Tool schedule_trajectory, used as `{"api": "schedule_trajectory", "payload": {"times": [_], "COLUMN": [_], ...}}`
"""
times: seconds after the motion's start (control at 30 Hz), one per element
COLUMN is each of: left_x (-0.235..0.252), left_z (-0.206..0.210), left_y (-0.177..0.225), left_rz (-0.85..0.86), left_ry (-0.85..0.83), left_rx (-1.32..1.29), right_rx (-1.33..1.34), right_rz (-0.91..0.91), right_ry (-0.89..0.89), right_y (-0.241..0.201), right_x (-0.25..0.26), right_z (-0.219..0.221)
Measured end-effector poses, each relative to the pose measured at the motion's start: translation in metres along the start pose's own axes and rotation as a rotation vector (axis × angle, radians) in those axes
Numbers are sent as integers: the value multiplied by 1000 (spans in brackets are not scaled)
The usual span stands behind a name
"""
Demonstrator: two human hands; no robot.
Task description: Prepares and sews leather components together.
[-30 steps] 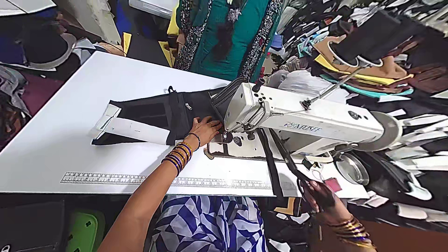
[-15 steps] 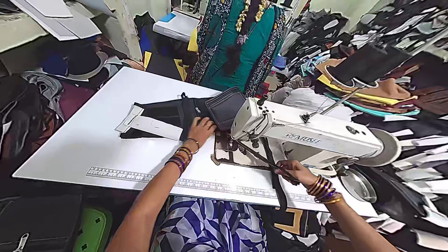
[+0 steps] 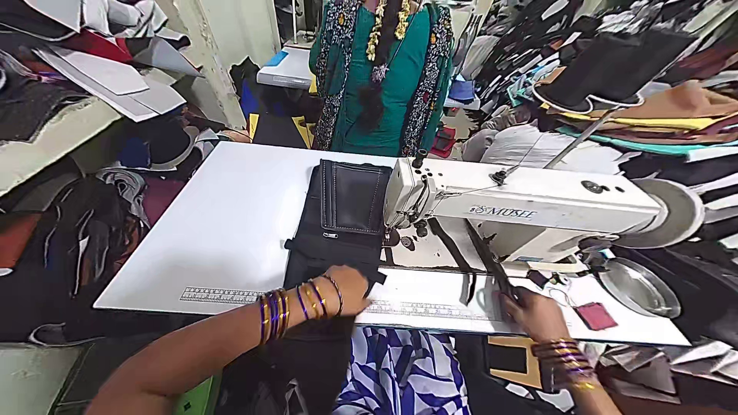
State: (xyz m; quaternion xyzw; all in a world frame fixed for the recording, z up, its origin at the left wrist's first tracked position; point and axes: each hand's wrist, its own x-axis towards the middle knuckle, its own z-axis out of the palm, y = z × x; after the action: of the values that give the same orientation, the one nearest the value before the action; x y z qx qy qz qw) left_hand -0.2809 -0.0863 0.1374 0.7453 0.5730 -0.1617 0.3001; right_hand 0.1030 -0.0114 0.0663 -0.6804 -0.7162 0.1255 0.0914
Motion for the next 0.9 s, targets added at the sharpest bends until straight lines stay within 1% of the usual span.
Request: {"api": "schedule_trajectory", "payload": {"times": [0.03, 0.07, 0.1, 0.13, 0.17, 0.2, 0.23, 0.27, 0.3, 0.33, 0.37, 0.4, 0.43, 0.47, 0.5, 0.53, 0.57, 0.63, 0.67, 0.7, 0.73, 0.83, 0.9], "left_x": [16, 36, 58, 80, 96, 109, 116, 116, 103, 77, 45, 21, 5, -5, -8, -4, -1, -4, -7, -9, -10, -6, -3], "left_z": [-1, 0, 1, 2, 0, -1, -2, -5, -11, -20, -33, -46, -59, -64, -59, -49, -38, -11, 5, 24, 42, 95, 113], "left_y": [-13, -32, -55, -80, -101, -115, -123, -126, -121, -109, -93, -83, -78, -78, -87, -103, -117, -128, -126, -122, -117, -107, -102], "left_rz": [26, 4, -57, -115, -182, -221, -206, -160, -116, -107, -111, -101, -90, -77, -57, -26, -6, 6, -3, -18, -29, -46, -104], "left_ry": [243, 524, 788, 972, 1024, 1005, 1002, 1018, 1036, 1051, 1060, 1079, 1089, 1098, 1099, 1108, 1128, 1147, 1146, 1150, 1163, 1150, 1119], "left_rx": [-77, -141, -205, -299, -427, -574, -726, -866, -991, -1058, -1086, -1091, -1087, -1098, -1106, -1113, -1115, -1163, -1206, -1236, -1244, -1110, -990], "right_rx": [-74, -124, -139, -102, -22, 80, 199, 299, 336, 288, 170, 65, 22, 34, 110, 267, 515, 1151, 1370, 1475, 1505, 1428, 1365], "right_rz": [32, 44, 15, -73, -220, -370, -503, -607, -676, -741, -792, -833, -850, -866, -878, -869, -807, -459, -275, -139, -65, 13, 47], "right_ry": [-19, -16, 22, 91, 176, 215, 194, 98, -41, -116, -146, -84, -106, -174, -225, -257, -273, -351, -407, -457, -469, -373, -346], "right_y": [-14, -27, -42, -57, -76, -101, -131, -162, -190, -212, -228, -241, -252, -261, -268, -272, -276, -281, -280, -276, -272, -256, -248], "right_x": [5, 5, 4, -2, -11, -25, -43, -63, -81, -91, -91, -82, -64, -39, -14, 11, 30, 39, 37, 33, 28, 13, 9], "right_z": [2, 4, 7, 14, 25, 38, 53, 69, 87, 107, 125, 140, 143, 141, 141, 140, 138, 123, 114, 106, 101, 102, 107]}}
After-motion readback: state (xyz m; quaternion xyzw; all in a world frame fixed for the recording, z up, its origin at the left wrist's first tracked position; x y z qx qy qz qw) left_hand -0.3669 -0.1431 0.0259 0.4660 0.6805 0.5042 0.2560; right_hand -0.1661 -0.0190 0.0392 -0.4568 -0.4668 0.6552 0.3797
